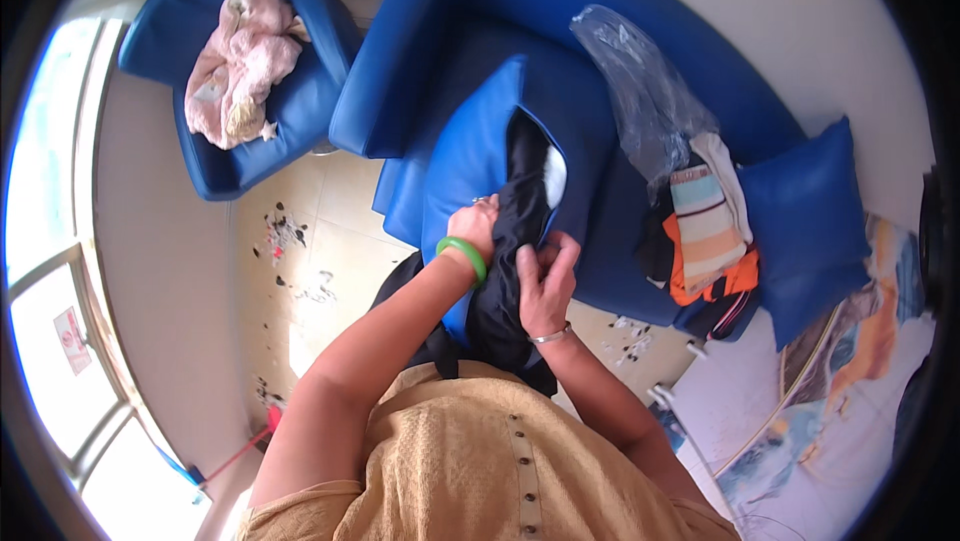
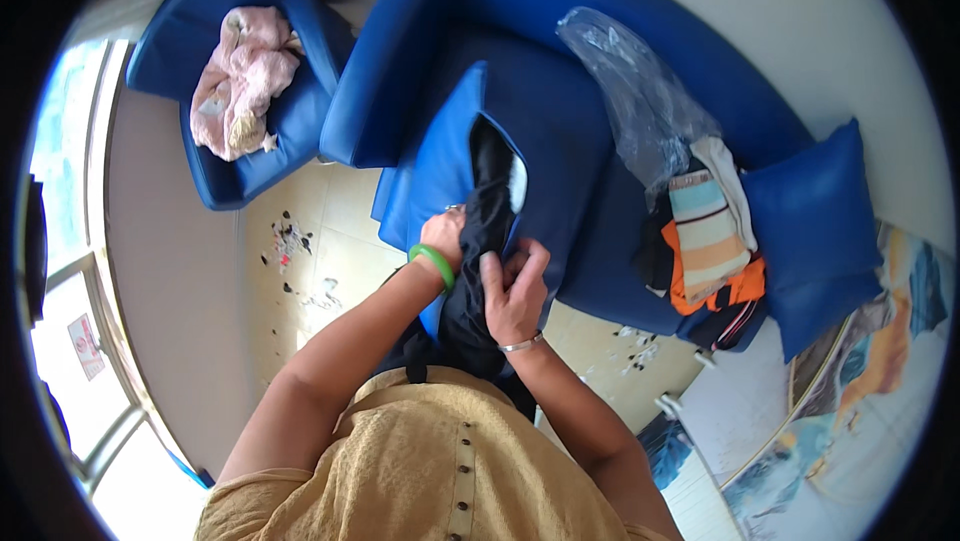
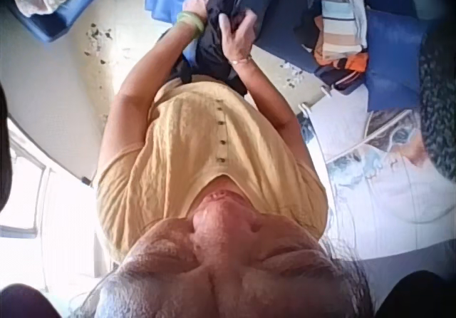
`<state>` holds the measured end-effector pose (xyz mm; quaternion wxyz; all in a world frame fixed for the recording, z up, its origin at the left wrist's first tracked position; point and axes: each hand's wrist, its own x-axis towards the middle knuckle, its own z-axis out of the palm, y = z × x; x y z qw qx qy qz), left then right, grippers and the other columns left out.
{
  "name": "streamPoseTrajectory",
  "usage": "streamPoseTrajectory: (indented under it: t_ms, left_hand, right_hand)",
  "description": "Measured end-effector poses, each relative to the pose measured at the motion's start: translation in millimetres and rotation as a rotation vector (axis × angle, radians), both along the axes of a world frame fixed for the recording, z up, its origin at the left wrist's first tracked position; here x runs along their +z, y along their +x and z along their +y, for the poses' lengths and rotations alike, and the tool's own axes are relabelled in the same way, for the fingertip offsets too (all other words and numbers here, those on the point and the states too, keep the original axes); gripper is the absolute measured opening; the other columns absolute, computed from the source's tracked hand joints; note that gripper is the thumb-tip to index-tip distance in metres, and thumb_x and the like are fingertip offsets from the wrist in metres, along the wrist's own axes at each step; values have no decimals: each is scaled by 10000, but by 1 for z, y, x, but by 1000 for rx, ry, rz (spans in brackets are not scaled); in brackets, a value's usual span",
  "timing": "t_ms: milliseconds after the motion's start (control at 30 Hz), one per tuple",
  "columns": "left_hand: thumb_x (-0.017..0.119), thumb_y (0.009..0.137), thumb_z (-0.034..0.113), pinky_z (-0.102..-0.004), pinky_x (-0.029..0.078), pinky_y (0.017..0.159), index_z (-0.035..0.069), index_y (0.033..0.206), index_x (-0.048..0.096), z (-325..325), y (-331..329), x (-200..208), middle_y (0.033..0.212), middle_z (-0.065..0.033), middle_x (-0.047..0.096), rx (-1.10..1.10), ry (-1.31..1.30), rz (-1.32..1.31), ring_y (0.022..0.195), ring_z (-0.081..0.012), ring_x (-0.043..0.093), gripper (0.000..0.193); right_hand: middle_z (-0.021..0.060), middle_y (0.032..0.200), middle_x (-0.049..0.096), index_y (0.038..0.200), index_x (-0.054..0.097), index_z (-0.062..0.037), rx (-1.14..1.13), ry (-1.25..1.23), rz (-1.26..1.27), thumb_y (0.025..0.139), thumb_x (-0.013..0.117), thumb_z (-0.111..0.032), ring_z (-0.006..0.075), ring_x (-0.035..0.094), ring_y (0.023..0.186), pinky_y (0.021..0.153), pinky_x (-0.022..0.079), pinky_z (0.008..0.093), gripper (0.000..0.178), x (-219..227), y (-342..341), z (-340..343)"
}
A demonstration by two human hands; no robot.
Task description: The person opens a blue pillow cover, places a black pillow insert inside, and zips it closed. They then fold a white cloth and an orange garment on the sofa.
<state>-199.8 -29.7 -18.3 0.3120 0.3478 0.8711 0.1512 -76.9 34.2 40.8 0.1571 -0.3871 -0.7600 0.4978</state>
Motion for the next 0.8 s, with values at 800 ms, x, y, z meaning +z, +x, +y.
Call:
streamPoseTrajectory:
  t_ms: [800]
  left_hand:
    - [622, 857, 245, -501, 516, 753, 31, 970, 496, 28, -4, -32, 985, -229, 613, 294, 131, -101, 881, -431, 620, 274]
  right_hand:
    - [58, 600, 509, 1100, 484, -28, 154, 64, -190, 804, 713, -109, 239, 530, 502, 494, 440, 356, 383, -7, -19, 18]
